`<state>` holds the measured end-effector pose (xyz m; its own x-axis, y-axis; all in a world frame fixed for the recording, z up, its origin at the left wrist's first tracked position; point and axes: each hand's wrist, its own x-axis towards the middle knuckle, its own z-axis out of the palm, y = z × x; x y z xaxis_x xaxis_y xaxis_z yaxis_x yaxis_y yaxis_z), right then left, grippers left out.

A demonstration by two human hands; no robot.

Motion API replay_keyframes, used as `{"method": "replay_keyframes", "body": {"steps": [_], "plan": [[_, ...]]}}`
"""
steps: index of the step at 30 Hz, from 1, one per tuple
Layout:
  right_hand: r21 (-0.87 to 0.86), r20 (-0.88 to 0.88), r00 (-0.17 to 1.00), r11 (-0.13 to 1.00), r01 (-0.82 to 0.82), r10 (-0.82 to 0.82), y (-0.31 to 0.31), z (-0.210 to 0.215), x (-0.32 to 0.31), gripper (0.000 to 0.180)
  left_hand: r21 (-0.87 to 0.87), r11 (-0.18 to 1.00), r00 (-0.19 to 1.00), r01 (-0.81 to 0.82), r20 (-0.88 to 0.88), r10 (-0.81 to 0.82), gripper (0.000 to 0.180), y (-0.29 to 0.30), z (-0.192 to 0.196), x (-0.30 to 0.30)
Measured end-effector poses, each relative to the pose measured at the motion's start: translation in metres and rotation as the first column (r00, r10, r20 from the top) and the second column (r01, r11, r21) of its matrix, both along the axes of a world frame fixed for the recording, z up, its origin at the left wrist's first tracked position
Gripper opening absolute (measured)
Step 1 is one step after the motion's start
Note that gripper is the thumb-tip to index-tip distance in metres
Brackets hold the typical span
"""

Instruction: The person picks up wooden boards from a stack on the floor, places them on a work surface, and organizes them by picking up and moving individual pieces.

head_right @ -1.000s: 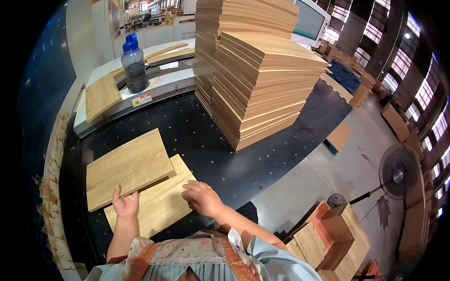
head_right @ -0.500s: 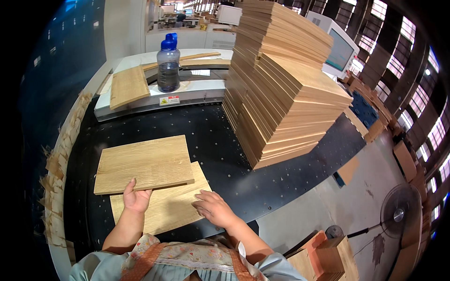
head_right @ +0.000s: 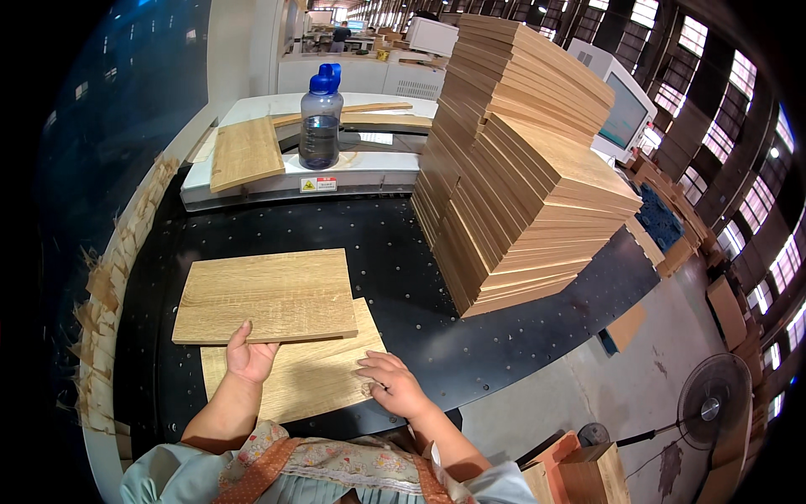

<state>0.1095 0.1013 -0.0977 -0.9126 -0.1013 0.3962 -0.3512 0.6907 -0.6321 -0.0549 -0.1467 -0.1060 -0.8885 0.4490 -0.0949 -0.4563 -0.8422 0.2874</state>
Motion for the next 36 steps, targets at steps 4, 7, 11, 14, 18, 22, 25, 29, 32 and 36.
{"method": "replay_keyframes", "body": {"steps": [4,7,11,14,18,22,25,29,32,36], "plan": [[-0.120,-0.022,1.000,0.993,0.008,-0.010,0.003,-0.010,-0.001,0.030,-0.010,1.000,1.000,-0.009,-0.001,0.009,0.045,0.000,-0.001,0.000],[-0.093,-0.022,1.000,0.996,0.013,-0.015,0.000,-0.006,0.000,0.031,-0.006,1.000,1.000,-0.010,0.000,0.010,0.045,-0.001,-0.001,0.000],[-0.063,-0.035,0.999,0.998,0.014,-0.016,0.001,-0.005,0.000,0.032,-0.004,1.000,1.000,-0.014,-0.001,0.014,0.045,0.000,-0.001,-0.001],[-0.081,-0.031,0.999,0.997,0.012,-0.015,0.006,-0.011,-0.001,0.033,-0.011,1.000,1.000,-0.005,0.002,0.005,0.045,0.002,0.003,0.001],[-0.063,-0.013,0.999,0.998,0.029,-0.030,0.000,-0.004,0.002,0.034,0.003,1.000,1.000,0.010,-0.006,-0.010,0.049,-0.001,0.000,-0.001],[-0.027,-0.014,0.999,0.999,0.029,-0.029,-0.002,-0.002,0.001,0.034,-0.004,1.000,1.000,0.013,-0.015,-0.013,0.049,-0.002,-0.001,0.000],[-0.030,-0.018,0.999,0.999,0.029,-0.029,0.000,-0.003,0.001,0.034,-0.017,1.000,1.000,-0.002,0.001,0.002,0.048,0.000,0.002,0.000],[-0.055,-0.024,0.999,0.998,0.032,-0.033,0.002,-0.005,0.001,0.033,0.003,1.000,1.000,-0.014,0.020,0.014,0.047,-0.002,-0.001,-0.003],[-0.053,-0.004,0.998,0.997,0.062,-0.062,-0.002,-0.003,0.002,0.031,0.027,0.999,1.000,-0.021,0.004,0.021,0.047,-0.003,0.000,-0.003],[-0.015,-0.015,0.997,0.997,0.072,-0.072,-0.004,-0.003,0.002,0.029,0.041,0.999,1.000,-0.023,-0.006,0.024,0.047,-0.004,0.002,-0.003]]}}
